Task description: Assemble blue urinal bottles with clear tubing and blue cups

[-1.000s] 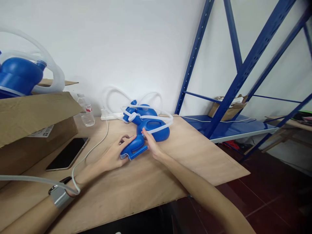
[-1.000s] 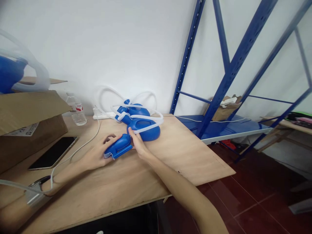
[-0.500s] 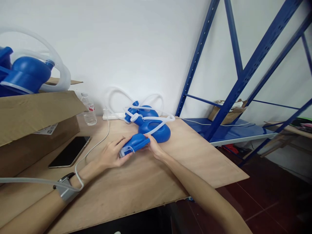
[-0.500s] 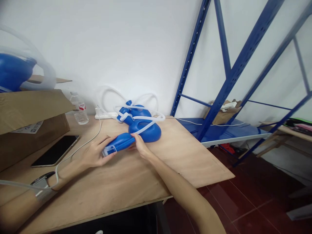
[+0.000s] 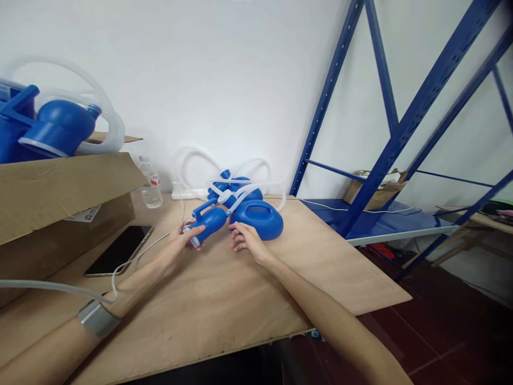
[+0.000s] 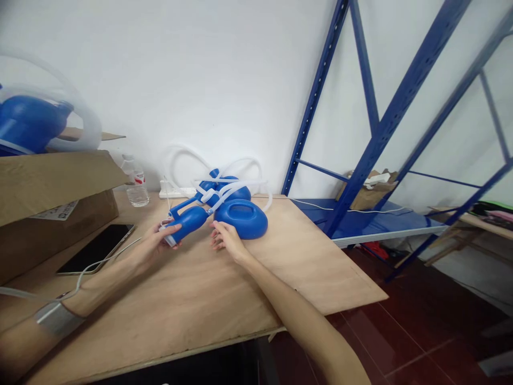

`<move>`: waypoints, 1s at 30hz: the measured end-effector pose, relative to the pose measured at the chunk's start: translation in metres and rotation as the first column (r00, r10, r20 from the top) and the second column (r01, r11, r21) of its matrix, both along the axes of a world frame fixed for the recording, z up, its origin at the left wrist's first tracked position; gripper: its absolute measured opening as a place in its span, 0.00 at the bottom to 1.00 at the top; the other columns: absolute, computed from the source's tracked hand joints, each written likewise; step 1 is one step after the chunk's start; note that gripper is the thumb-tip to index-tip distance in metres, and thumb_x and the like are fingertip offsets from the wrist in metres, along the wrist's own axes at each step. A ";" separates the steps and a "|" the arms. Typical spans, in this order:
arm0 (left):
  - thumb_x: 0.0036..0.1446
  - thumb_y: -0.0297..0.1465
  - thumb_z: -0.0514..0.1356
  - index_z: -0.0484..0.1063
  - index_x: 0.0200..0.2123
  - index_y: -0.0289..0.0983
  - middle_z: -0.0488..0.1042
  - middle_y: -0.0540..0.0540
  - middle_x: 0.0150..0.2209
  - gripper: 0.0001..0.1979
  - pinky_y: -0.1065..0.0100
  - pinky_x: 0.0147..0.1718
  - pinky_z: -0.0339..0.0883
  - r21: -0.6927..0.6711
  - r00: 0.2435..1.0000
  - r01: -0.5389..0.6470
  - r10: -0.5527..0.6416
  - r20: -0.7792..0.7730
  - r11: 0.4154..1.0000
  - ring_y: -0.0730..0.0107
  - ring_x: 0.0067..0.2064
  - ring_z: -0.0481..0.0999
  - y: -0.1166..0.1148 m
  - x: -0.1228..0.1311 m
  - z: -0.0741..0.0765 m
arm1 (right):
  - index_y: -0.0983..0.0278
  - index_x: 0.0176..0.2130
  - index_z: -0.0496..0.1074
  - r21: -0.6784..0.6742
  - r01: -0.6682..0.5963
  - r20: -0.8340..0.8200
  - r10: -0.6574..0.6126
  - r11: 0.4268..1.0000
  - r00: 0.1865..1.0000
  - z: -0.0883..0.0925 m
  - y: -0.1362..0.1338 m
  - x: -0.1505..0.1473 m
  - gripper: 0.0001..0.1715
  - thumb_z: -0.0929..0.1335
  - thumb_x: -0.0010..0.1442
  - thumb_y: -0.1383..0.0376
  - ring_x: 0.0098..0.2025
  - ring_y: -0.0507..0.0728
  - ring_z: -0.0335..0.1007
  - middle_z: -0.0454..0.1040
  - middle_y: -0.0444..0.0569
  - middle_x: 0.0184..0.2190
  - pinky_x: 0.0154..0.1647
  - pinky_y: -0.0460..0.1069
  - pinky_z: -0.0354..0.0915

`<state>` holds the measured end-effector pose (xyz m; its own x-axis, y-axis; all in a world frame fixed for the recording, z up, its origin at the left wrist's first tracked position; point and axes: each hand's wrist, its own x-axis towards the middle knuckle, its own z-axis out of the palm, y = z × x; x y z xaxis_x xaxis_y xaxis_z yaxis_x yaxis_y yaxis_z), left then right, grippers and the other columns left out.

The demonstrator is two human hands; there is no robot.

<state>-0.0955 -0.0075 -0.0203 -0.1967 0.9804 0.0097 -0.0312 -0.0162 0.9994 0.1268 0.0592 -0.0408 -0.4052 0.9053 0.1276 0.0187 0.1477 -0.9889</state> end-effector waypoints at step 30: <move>0.63 0.48 0.57 0.49 0.71 0.40 0.69 0.39 0.54 0.39 0.52 0.52 0.67 0.651 0.845 0.244 0.173 -0.507 0.719 0.54 0.48 0.73 -0.036 -0.018 -0.016 | 0.62 0.60 0.70 0.800 -0.251 0.458 -0.284 0.545 0.843 0.009 -0.034 -0.032 0.48 0.78 0.48 0.45 0.50 0.69 0.81 0.80 0.58 0.53 0.48 0.60 0.77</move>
